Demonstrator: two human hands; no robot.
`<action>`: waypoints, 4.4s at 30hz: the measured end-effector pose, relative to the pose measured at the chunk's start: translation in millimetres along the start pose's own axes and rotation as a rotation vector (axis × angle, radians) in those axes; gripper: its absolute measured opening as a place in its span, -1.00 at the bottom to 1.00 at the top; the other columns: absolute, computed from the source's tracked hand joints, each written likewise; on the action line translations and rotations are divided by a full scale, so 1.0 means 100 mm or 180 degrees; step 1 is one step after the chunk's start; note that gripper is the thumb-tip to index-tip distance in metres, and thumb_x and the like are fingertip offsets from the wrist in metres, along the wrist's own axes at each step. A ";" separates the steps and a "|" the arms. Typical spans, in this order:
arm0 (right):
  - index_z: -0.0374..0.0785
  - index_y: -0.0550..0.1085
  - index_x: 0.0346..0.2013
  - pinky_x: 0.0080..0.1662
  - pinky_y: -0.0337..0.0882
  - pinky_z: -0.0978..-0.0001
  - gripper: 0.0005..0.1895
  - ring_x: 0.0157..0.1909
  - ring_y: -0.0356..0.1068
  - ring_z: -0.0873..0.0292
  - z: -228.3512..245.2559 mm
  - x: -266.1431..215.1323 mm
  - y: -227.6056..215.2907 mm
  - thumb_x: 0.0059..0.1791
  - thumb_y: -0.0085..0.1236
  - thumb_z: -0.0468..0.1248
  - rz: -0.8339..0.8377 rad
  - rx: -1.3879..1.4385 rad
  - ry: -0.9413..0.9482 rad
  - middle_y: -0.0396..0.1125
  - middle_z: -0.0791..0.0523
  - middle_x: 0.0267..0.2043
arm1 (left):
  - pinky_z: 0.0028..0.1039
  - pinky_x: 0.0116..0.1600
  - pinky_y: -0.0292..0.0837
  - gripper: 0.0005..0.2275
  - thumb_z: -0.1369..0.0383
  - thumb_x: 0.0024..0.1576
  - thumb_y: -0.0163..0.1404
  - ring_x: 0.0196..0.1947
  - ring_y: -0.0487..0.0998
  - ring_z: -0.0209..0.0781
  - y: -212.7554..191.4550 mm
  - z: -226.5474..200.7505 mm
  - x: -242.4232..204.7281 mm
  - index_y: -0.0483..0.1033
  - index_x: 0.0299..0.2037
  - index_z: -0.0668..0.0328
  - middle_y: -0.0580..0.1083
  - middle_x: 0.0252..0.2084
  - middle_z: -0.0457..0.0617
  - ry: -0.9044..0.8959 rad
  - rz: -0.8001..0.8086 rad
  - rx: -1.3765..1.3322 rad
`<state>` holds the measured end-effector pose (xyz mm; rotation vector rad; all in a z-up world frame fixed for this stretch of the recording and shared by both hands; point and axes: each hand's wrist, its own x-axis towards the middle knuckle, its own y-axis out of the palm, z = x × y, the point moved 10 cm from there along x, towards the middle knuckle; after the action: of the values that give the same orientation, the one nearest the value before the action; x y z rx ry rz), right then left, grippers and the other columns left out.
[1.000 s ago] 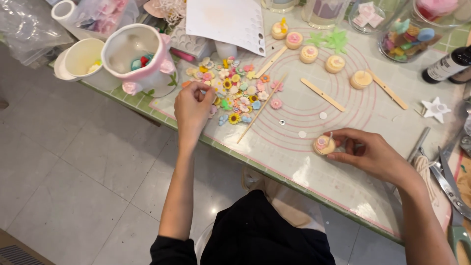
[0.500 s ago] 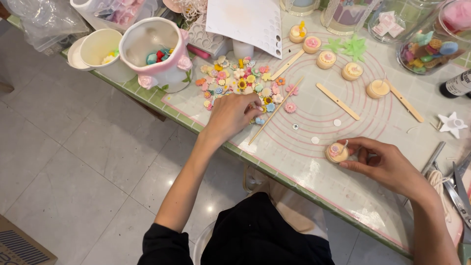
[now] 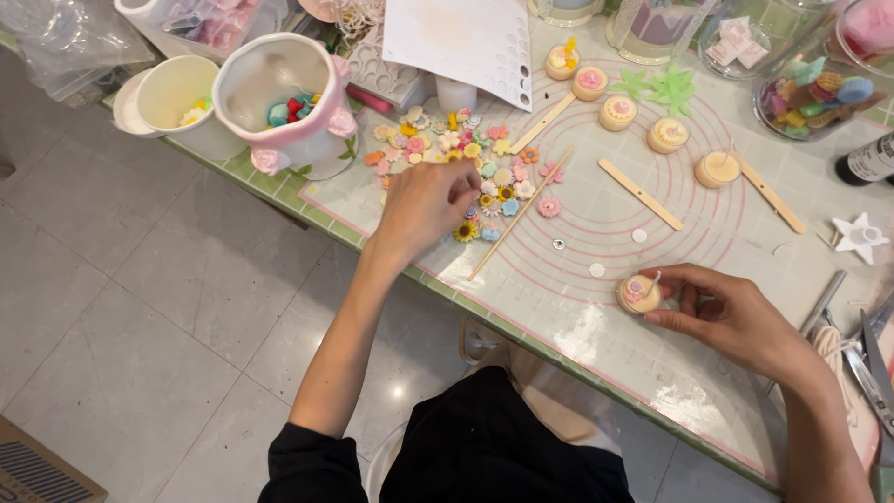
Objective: Decorating small candle bases with miniature wax ornaments and floral designs.
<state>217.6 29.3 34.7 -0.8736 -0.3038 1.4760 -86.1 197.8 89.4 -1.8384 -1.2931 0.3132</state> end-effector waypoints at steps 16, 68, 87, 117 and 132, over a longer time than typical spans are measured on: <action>-0.09 0.60 0.03 -0.39 0.27 0.43 -0.51 -0.44 0.17 0.34 0.15 -0.06 -0.03 -0.20 0.41 -0.19 0.0089 0.0233 -0.0365 0.30 0.22 -0.47 | -0.44 -0.39 0.36 -0.86 0.33 0.12 0.21 -0.53 0.50 -0.28 0.12 -0.13 -0.16 0.68 -0.20 0.17 0.57 -0.50 -0.06 -0.0247 -0.0003 -0.0611; -0.19 0.59 -0.08 -0.34 0.43 0.32 -0.73 -0.45 0.42 0.16 0.41 -0.42 -0.19 -0.07 0.28 -0.25 -0.0948 -0.0451 -0.1099 0.48 0.11 -0.29 | -0.72 -0.44 0.00 -0.86 0.45 0.28 0.05 -0.53 0.15 -0.66 1.56 -1.05 -0.79 0.61 -0.04 0.32 0.37 -0.53 -0.32 -0.0421 0.0920 -0.3444; -0.19 0.59 -0.14 -0.33 0.41 0.34 -0.77 -0.47 0.41 0.19 -0.07 -0.78 -0.43 -0.07 0.28 -0.22 -0.1338 -0.0613 -0.0449 0.48 0.13 -0.29 | -0.68 -0.41 0.04 -0.81 0.45 0.31 0.13 -0.48 0.21 -0.61 1.70 -0.73 -0.90 0.50 -0.36 0.36 0.34 -0.49 -0.29 -0.0280 0.0323 -0.3592; -0.17 0.55 -0.02 -0.13 0.53 0.28 -0.72 -0.19 0.57 0.15 1.20 1.13 -0.76 -0.03 0.25 -0.26 -0.1201 -0.0234 -0.1894 0.55 0.12 -0.18 | -0.65 -0.54 0.01 -0.87 0.38 0.31 -0.04 -0.64 0.17 -0.55 1.34 -0.85 -0.85 0.49 -0.06 0.26 0.36 -0.58 -0.18 -0.0466 0.0074 -0.3767; -0.12 0.65 -0.14 -0.03 0.33 0.05 -0.66 0.02 0.28 -0.12 0.07 0.85 -2.26 -0.17 0.49 -0.15 -0.2394 -0.2133 -0.1387 0.37 0.02 -0.15 | -0.65 -0.52 0.03 -0.87 0.40 0.30 -0.02 -0.61 0.20 -0.55 1.33 -0.79 -0.88 0.47 -0.04 0.27 0.38 -0.56 -0.18 -0.0590 -0.0103 -0.3832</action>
<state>388.6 141.6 162.7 -0.8024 -1.3523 0.8231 11.5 68.9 15.3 -2.7849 -1.8362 -0.4469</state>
